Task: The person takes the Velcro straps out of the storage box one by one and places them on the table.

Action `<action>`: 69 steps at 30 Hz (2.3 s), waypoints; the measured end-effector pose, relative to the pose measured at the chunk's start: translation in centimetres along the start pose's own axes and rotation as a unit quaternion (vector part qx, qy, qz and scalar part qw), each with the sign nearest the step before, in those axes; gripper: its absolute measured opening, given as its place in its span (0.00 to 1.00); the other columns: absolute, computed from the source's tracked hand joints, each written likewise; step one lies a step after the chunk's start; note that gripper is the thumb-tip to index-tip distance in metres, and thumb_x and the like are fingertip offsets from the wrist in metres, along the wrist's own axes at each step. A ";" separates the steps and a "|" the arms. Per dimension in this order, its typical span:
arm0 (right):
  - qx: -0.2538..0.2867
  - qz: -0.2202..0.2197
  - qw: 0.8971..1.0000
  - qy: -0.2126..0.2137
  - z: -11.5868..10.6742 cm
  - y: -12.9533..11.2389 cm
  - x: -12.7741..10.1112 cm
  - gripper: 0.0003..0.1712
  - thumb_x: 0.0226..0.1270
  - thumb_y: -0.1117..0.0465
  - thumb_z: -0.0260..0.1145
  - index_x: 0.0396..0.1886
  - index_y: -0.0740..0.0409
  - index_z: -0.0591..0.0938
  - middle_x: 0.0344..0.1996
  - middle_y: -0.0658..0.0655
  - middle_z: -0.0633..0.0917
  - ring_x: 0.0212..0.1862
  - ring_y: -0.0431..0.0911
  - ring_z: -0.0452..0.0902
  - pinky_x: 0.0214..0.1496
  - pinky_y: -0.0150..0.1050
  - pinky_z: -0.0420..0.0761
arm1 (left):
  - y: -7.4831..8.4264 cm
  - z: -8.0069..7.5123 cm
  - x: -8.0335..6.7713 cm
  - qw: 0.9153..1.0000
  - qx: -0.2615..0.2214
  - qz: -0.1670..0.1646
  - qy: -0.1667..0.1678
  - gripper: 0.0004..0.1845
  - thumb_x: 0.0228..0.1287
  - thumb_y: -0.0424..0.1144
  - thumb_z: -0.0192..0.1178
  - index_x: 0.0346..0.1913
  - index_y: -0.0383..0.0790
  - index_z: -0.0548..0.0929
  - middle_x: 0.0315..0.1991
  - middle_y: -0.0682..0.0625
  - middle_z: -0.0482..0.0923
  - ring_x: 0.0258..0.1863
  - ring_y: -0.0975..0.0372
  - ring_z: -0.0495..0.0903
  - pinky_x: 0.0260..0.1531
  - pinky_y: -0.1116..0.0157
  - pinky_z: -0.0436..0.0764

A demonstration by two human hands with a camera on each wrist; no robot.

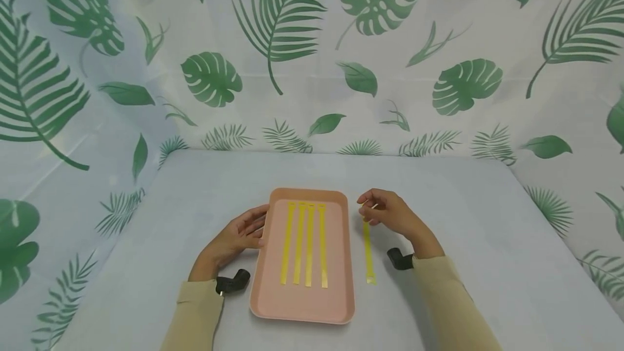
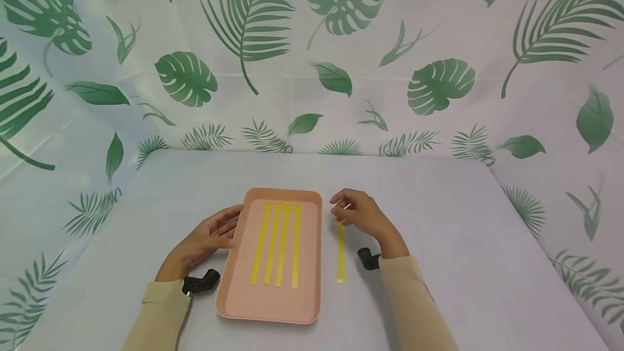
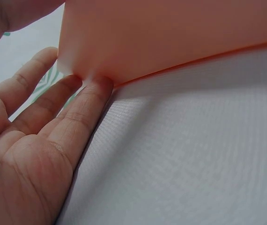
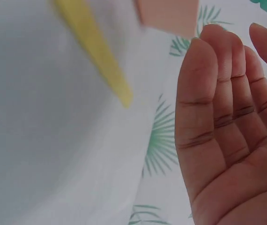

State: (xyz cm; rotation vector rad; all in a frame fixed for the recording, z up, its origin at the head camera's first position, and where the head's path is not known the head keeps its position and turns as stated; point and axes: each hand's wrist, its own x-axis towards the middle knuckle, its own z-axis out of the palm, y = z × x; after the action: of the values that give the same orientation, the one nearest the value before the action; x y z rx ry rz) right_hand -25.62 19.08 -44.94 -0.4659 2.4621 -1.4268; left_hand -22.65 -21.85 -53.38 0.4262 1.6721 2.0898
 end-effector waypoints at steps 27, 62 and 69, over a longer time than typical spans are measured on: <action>0.012 -0.097 0.994 -0.038 2.0 -2.4 3.2 0.15 0.74 0.73 0.70 0.55 0.78 0.82 0.49 0.69 0.86 0.47 0.52 0.86 0.46 0.35 0.89 | 0.4 0.0 0.0 1.000 0.010 0.001 0.008 0.51 0.61 0.23 0.72 0.84 0.26 0.56 0.84 0.31 0.55 0.84 0.40 0.55 0.70 0.67 0.76; 0.010 -0.141 0.980 -0.137 7.2 -4.6 7.5 0.14 0.72 0.77 0.68 0.55 0.72 0.86 0.54 0.69 0.88 0.50 0.58 0.88 0.61 0.55 0.86 | 0.5 0.1 0.2 1.000 0.009 0.001 0.012 0.50 0.60 0.19 0.69 0.84 0.27 0.56 0.85 0.32 0.54 0.85 0.41 0.54 0.72 0.66 0.75; -0.023 -0.122 0.981 -0.148 7.9 -4.7 7.8 0.13 0.74 0.73 0.69 0.56 0.68 0.87 0.55 0.63 0.89 0.54 0.57 0.87 0.66 0.57 0.82 | 0.7 0.1 0.2 1.000 0.008 -0.007 0.014 0.51 0.61 0.20 0.69 0.85 0.27 0.56 0.85 0.33 0.53 0.84 0.41 0.55 0.72 0.65 0.75</action>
State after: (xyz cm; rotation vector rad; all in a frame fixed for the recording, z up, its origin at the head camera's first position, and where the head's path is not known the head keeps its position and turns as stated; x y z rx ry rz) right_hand -29.11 7.53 -45.11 -0.9461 2.2608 -1.2781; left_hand -22.83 -21.77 -52.67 0.3903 1.7050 2.0820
